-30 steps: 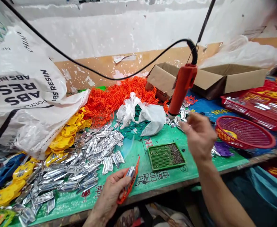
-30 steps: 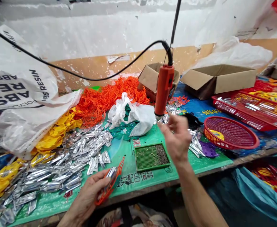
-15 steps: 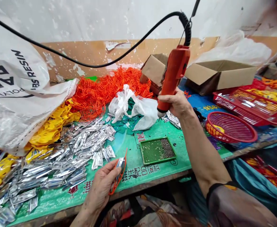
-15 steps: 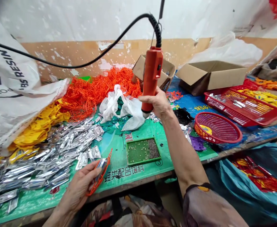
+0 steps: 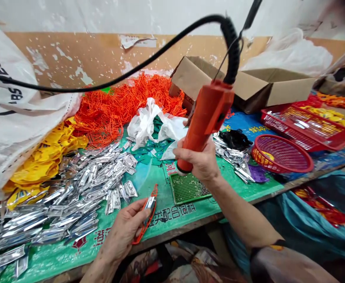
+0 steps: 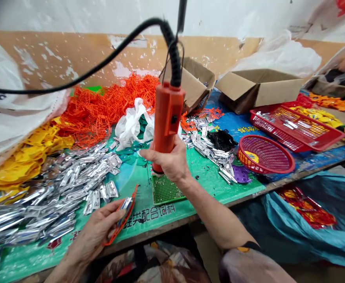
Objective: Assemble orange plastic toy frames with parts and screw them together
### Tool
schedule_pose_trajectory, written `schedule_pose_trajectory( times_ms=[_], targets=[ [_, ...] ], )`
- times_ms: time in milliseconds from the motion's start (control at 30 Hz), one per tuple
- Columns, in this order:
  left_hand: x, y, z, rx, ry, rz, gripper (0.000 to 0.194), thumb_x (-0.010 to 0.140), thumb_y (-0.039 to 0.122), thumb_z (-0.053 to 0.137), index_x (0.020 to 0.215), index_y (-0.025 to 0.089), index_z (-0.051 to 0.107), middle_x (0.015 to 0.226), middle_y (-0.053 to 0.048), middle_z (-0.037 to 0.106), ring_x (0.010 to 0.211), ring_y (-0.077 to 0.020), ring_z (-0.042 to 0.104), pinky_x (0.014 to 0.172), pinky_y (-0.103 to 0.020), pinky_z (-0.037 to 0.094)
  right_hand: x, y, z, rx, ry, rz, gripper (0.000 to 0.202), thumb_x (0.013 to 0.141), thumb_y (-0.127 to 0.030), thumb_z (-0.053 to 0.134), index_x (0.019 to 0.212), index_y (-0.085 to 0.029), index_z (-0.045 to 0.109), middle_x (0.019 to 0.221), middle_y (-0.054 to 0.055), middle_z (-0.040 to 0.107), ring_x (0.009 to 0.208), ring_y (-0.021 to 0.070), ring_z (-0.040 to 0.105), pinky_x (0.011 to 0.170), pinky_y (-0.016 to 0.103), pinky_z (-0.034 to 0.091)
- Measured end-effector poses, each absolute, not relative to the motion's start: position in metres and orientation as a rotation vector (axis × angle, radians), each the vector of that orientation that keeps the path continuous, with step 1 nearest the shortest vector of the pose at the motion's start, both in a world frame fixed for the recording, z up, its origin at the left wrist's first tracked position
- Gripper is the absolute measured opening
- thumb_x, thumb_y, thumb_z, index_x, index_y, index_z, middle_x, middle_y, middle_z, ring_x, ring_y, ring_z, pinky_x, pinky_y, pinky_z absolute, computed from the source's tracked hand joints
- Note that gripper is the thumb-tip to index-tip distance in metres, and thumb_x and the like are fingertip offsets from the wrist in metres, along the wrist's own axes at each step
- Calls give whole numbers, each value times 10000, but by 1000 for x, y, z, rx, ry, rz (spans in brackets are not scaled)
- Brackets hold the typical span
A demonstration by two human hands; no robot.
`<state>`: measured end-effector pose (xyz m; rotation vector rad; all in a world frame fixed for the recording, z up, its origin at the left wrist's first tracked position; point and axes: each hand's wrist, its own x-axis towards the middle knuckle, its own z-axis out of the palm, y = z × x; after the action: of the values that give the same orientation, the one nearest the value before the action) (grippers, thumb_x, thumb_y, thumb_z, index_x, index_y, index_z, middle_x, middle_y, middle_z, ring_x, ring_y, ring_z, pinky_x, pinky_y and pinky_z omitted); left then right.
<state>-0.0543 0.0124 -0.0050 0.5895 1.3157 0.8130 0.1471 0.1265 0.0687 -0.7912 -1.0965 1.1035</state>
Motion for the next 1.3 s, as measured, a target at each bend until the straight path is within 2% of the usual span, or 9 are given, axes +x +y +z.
schedule_pose_trajectory(
  times_ms=[167,433,533,767,1200,1300],
  targets=[
    [-57,16,0,644,1282,741,565,611,503,834,1030,138,727,535,72,465,386,-12,232,372,-159,134,138,121,44,-830,-1083,1100,252,561,-251,830,628,-205,591,587,-47,595,511,105,520,481,274,444],
    [-57,13,-11,609,1234,774,444,683,433,811,1028,164,735,596,52,497,400,-10,239,375,-166,146,134,118,36,-877,-1065,1104,166,561,-195,774,624,-203,620,577,-41,589,510,113,508,487,281,434],
    [-55,12,-12,602,1237,797,422,690,403,806,1034,168,740,559,63,462,396,-19,249,372,-168,156,132,119,35,-865,-1046,1114,181,541,-188,779,632,-201,623,587,-38,599,519,117,516,498,287,442],
    [-51,12,-8,594,1312,780,635,624,504,810,1133,141,698,474,113,335,385,-18,152,352,-156,117,131,118,35,-875,-1056,1123,181,544,-215,762,623,-202,600,582,-41,593,521,115,506,503,288,440],
    [-43,10,2,619,1349,832,676,647,484,783,1179,91,641,454,128,339,374,-13,140,329,-144,132,130,114,37,-908,-1099,1092,200,560,-243,771,636,-223,587,568,-47,577,522,124,500,479,292,443],
    [-41,9,4,603,1347,850,635,643,450,788,1153,96,658,471,115,386,366,-5,141,322,-142,136,131,114,36,-912,-1099,1088,183,571,-233,766,631,-220,593,567,-47,576,517,122,497,482,290,440]
  ],
)
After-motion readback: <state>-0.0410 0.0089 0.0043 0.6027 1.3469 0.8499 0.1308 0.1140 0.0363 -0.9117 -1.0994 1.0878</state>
